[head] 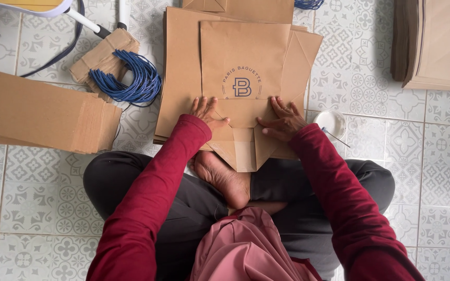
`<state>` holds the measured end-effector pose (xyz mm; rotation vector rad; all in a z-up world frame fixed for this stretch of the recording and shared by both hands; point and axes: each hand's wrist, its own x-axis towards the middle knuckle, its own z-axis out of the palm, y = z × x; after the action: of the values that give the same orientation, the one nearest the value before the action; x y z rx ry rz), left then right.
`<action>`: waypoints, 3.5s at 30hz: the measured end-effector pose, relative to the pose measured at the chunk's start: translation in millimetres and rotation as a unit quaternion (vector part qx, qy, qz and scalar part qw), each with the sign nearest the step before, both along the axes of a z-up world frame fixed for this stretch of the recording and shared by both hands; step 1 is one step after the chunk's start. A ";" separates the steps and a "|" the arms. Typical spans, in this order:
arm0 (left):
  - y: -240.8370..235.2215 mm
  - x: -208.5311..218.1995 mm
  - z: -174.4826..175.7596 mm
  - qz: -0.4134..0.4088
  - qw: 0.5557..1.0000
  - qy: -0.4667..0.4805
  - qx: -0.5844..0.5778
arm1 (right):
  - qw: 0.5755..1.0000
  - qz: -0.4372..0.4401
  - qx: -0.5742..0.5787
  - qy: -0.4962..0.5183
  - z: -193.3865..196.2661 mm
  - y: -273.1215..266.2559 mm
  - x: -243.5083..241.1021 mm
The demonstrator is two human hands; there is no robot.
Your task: The person sits on the floor and assembles brown paper bags by applying glue to the flaps and folding them into shape. They then attach blue string handles to the bags using glue and small cardboard pieces.
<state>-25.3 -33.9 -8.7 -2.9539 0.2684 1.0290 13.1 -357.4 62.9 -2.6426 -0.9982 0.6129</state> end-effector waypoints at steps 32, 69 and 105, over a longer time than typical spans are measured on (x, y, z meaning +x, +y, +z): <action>-31.5 -33.6 25.5 -0.057 0.994 -0.078 -0.048 | 0.981 -0.045 -0.037 -0.187 -44.7 52.0 -41.6; -11.9 -21.0 11.2 -0.066 0.998 -0.012 -0.006 | 0.991 0.003 -0.024 -0.134 -51.4 106.2 -49.9; -11.5 -43.2 84.5 -0.004 0.992 -0.059 -0.112 | 0.986 0.023 -0.001 -0.164 -41.8 18.5 -62.3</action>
<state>-68.5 -45.4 75.8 -3.1946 0.4208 0.8726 -49.1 -338.9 21.2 -2.7854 -1.1452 0.1880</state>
